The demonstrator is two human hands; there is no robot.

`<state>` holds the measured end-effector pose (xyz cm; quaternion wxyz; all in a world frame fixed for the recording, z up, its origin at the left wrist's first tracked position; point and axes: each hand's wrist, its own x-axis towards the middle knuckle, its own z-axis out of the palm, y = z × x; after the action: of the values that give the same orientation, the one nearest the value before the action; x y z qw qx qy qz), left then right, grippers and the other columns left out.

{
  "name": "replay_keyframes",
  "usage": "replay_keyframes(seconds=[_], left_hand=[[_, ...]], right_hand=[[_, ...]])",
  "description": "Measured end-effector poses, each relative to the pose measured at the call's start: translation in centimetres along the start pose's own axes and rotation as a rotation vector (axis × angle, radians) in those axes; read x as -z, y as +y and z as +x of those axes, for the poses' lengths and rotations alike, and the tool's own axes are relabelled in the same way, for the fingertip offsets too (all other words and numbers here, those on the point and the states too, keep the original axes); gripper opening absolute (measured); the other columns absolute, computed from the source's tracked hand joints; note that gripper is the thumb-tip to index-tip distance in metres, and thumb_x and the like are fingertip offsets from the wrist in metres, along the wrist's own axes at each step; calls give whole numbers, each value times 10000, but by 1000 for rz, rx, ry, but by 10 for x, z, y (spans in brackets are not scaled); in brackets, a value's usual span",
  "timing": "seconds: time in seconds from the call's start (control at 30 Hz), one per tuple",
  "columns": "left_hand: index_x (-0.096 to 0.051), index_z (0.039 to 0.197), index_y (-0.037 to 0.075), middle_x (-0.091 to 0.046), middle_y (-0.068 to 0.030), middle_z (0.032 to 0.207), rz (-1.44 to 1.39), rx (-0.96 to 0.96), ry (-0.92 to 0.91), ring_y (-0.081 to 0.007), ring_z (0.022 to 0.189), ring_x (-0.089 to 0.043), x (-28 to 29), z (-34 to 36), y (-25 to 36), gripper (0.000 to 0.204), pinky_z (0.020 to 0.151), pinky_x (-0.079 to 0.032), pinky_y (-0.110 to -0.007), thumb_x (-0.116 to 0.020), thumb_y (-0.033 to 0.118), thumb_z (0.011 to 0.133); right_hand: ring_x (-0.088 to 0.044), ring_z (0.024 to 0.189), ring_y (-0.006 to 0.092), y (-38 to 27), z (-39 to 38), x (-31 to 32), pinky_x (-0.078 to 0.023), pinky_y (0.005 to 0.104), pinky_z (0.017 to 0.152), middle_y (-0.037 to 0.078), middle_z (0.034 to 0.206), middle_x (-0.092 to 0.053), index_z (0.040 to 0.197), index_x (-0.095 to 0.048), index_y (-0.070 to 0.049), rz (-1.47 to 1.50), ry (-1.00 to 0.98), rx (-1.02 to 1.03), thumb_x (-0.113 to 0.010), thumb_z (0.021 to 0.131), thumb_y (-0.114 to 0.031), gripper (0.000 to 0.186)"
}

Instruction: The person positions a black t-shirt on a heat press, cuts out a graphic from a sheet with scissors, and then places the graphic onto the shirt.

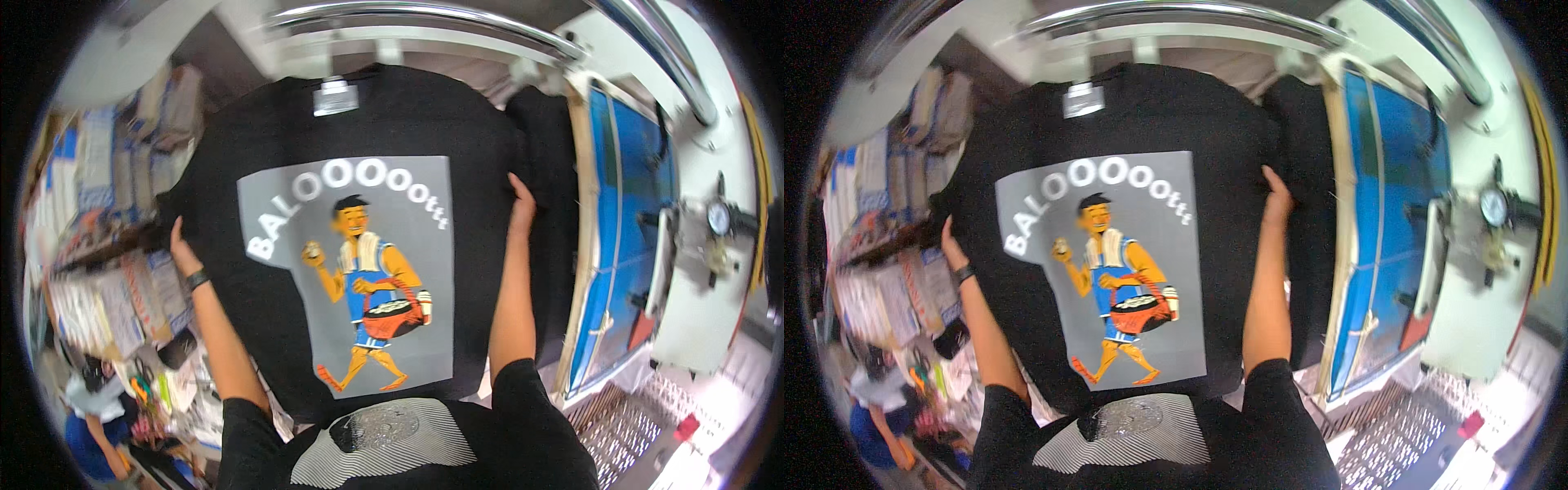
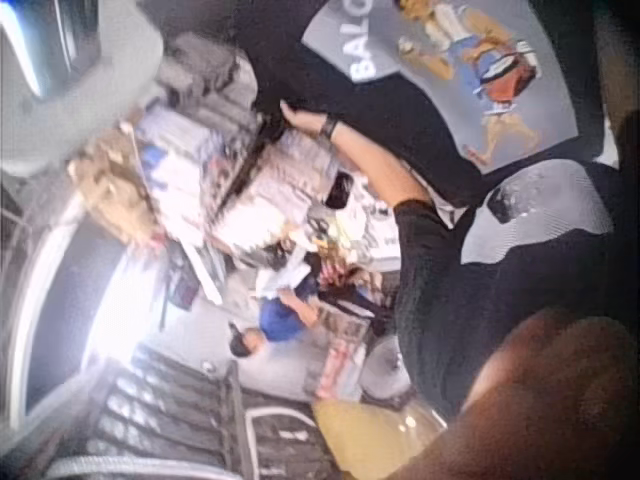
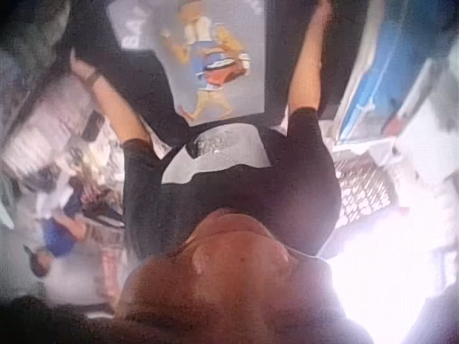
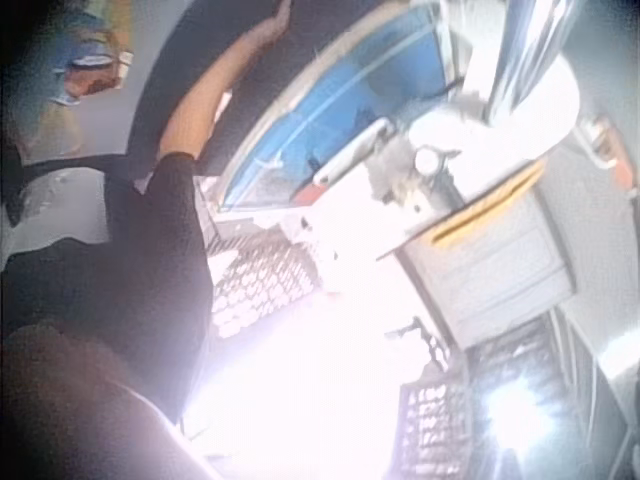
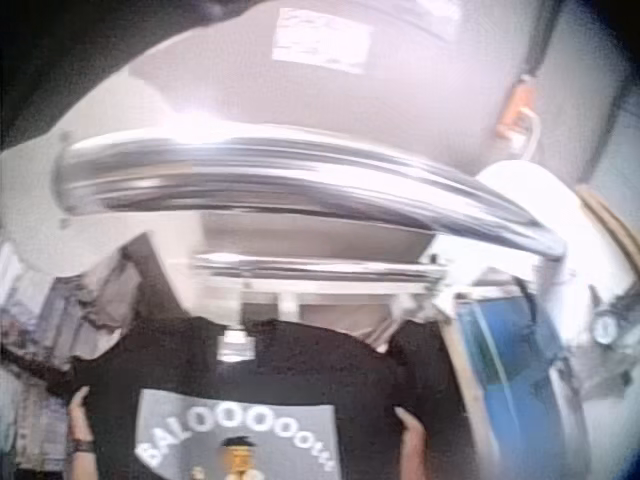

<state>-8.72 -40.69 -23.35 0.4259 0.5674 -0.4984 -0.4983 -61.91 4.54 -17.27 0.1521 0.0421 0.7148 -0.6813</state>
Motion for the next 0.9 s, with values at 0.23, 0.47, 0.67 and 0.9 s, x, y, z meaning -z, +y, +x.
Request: replay_keyframes(seconds=[0.23,0.47,0.67,0.9], left_hand=[[-626,1244,-71,-620,-156,1289,-273,278,13,-267,1166,-598,-26,-4,20,459,1029,-447,-334,-634,277,944],[-624,1226,-84,-634,-149,1274,-341,321,-74,-271,1143,-614,-25,-3,26,446,1017,-461,-336,-632,266,950],[-625,1223,-85,-635,-148,1277,-322,274,-28,-271,1142,-615,-32,-3,30,421,1013,-461,-336,-612,244,961],[-627,1245,-66,-605,-143,1328,-245,227,-33,-255,1199,-579,-37,-16,41,415,1052,-422,-327,-613,230,954]], right_hand=[[-622,1124,223,-16,-12,1,-464,305,1001,141,1235,-659,1137,-692,78,108,79,-95,-676,901,-115,306],[-616,1120,223,-9,-9,1,-464,296,991,149,1261,-639,1150,-675,98,122,140,-93,-703,886,-127,348],[-607,1135,240,-11,-12,-1,-450,302,1009,162,1279,-628,1173,-660,111,103,158,-71,-738,864,-163,420],[-587,1169,259,-14,-15,-3,-427,321,1031,179,1307,-606,1195,-640,123,4,161,-95,-753,840,-189,486]])
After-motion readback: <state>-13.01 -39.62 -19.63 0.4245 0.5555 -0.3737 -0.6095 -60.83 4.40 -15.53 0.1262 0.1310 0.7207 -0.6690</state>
